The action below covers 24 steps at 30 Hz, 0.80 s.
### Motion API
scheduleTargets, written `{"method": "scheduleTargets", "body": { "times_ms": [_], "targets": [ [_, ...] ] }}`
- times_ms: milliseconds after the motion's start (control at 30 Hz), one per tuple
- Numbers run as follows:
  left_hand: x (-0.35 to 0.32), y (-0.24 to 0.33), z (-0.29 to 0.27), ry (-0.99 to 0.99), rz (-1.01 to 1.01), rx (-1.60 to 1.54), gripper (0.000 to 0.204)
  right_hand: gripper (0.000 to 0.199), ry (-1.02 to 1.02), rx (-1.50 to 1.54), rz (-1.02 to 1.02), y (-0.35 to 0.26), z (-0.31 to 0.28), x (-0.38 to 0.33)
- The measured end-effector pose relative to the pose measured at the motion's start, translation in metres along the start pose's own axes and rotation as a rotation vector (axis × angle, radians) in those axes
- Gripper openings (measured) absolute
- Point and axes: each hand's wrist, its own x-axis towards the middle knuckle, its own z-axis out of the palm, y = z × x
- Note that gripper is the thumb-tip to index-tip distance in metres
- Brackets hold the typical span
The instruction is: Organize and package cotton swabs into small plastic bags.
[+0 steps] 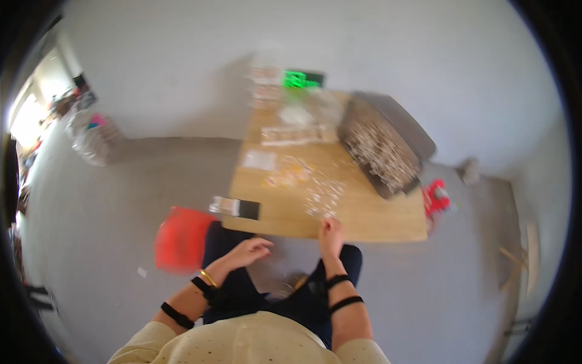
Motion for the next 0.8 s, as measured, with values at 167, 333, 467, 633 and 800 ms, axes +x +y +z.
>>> {"method": "scheduleTargets", "body": {
  "times_ms": [167, 333, 467, 633, 800],
  "targets": [
    [0.028, 0.016, 0.039, -0.111, -0.045, 0.143, 0.031, 0.014, 0.027, -0.046, 0.050, 0.004, -0.040, 0.004],
    [0.045, 0.033, 0.069, -0.089, 0.059, 0.112, 0.025, 0.022, -0.108, -0.068, -0.033, 0.000, -0.044, 0.001],
    [0.064, 0.049, 0.071, 0.090, 0.186, 0.144, 0.019, 0.035, -0.193, -0.196, -0.196, -0.011, -0.038, 0.011],
    [0.097, 0.060, 0.066, 0.434, 0.354, 0.406, 0.024, 0.041, -0.219, -0.142, -0.148, -0.010, -0.028, 0.015],
    [0.120, 0.059, 0.065, 0.503, 0.397, 0.693, 0.037, 0.038, -0.154, -0.131, -0.118, -0.002, -0.029, 0.020]
  ]
}}
